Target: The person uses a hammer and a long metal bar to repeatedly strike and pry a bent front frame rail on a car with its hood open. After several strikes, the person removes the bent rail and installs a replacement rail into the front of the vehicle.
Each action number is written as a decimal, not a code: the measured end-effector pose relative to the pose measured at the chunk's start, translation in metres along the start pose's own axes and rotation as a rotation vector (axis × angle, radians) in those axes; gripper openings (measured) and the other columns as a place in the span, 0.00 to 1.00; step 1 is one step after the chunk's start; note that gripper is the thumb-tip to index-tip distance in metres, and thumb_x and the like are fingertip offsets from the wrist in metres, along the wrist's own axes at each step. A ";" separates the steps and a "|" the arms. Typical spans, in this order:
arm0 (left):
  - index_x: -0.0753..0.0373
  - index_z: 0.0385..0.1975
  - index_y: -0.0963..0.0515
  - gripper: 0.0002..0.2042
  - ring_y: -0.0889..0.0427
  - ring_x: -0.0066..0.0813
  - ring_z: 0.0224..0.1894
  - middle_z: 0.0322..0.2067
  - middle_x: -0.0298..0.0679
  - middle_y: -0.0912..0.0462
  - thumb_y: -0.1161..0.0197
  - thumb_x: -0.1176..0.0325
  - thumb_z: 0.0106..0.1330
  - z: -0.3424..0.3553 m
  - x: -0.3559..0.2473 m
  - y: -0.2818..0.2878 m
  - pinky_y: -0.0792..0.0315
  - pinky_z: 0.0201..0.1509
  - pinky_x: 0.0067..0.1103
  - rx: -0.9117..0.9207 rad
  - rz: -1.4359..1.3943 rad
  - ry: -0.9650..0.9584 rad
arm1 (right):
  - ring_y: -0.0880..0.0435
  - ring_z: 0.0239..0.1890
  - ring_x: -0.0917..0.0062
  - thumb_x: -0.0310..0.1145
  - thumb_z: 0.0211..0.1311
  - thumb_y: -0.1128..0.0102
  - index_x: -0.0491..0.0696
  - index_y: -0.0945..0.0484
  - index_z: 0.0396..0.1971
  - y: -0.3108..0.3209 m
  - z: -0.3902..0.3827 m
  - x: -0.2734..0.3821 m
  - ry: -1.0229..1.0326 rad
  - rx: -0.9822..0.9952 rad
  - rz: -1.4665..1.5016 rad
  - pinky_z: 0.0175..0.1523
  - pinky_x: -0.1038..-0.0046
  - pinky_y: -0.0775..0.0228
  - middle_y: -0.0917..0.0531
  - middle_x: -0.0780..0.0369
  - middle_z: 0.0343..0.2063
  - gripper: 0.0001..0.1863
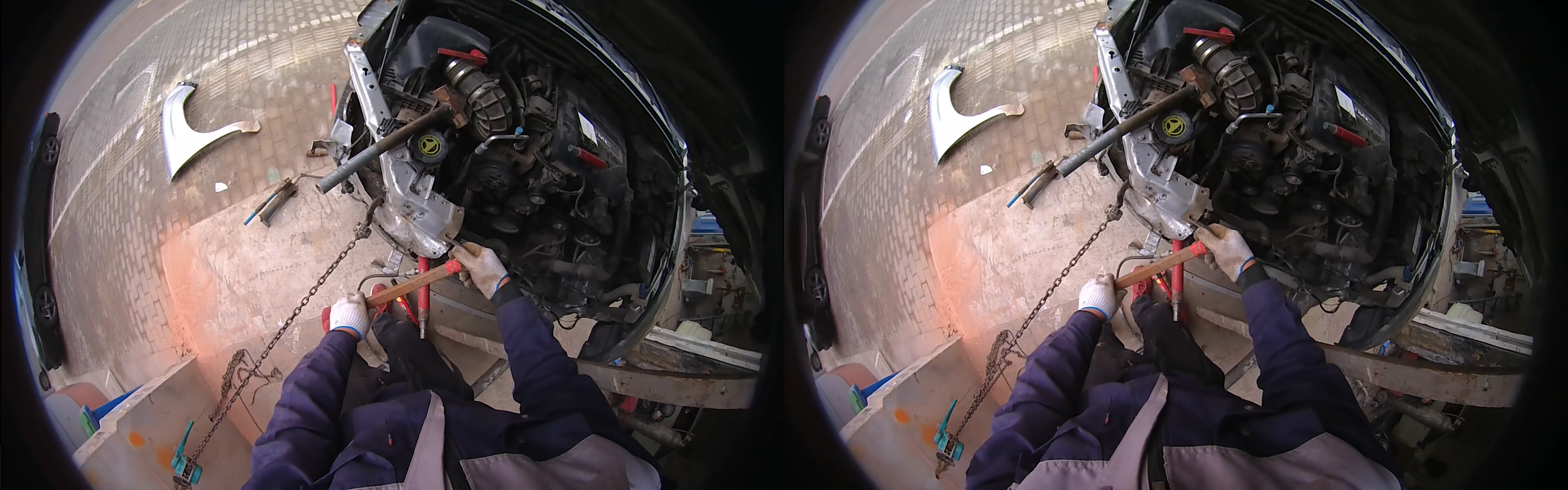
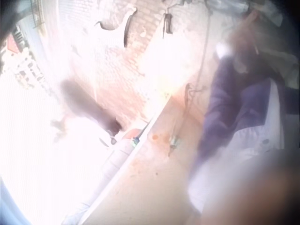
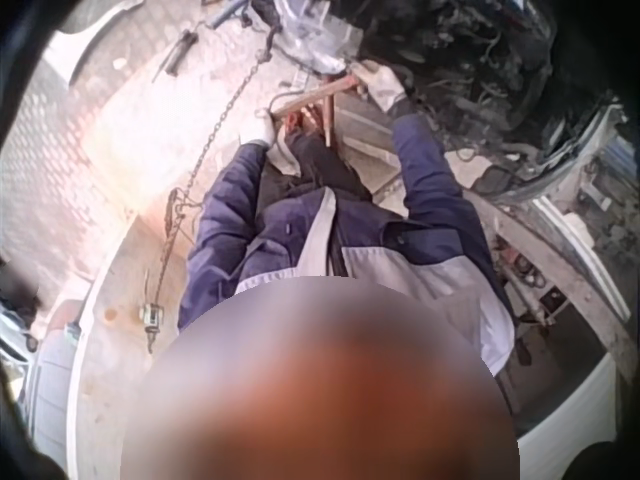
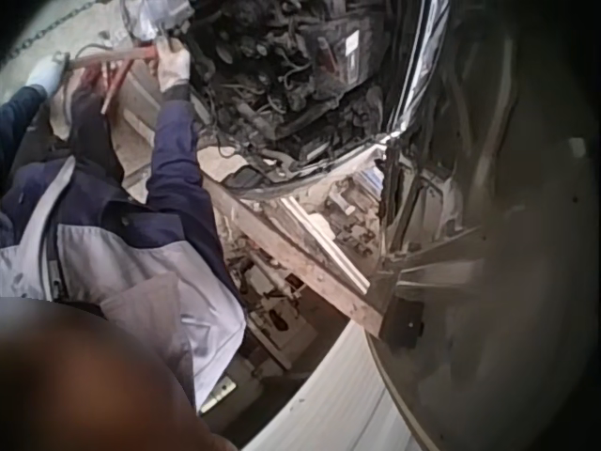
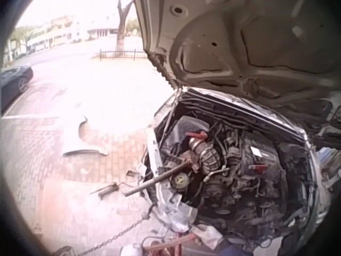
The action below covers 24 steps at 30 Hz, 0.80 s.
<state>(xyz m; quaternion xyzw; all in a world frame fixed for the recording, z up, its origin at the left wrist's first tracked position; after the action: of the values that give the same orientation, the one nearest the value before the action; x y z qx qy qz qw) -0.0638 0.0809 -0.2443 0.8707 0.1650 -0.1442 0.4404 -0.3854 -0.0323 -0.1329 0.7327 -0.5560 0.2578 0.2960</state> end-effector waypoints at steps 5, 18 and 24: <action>0.64 0.44 0.15 0.19 0.11 0.56 0.47 0.43 0.56 0.12 0.27 0.52 0.67 -0.014 0.001 0.008 0.18 0.53 0.44 0.030 0.029 -0.028 | 0.25 0.19 0.87 0.47 0.79 0.37 0.47 0.16 0.42 -0.007 -0.007 -0.009 0.012 -0.022 0.022 0.23 0.79 0.34 0.18 0.69 0.27 0.17; 0.64 0.42 0.15 0.24 0.11 0.54 0.47 0.42 0.54 0.11 0.26 0.46 0.64 -0.088 0.025 0.063 0.18 0.54 0.42 0.094 0.114 -0.137 | 0.25 0.20 0.85 0.47 0.77 0.34 0.44 0.15 0.49 -0.038 -0.026 -0.083 -0.090 -0.058 0.298 0.24 0.78 0.34 0.16 0.66 0.29 0.19; 0.63 0.42 0.15 0.28 0.10 0.55 0.45 0.40 0.55 0.10 0.28 0.38 0.64 -0.112 0.045 0.074 0.18 0.50 0.43 0.257 0.165 -0.099 | 0.09 0.39 0.64 0.62 0.68 0.36 0.41 0.12 0.49 -0.062 -0.041 -0.121 -0.130 -0.220 -0.236 0.49 0.64 0.20 0.08 0.54 0.34 0.34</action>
<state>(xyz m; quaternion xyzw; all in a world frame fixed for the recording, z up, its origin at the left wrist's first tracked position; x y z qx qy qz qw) 0.0193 0.1375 -0.1449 0.9224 0.0511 -0.1699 0.3432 -0.3575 0.0901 -0.1999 0.7713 -0.5087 0.1111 0.3661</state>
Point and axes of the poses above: each hand's wrist, its own z-axis towards the middle knuckle, its own y-axis out of the back of the hand, x = y × z, the point moved 2 cm from there along z, towards the middle knuckle
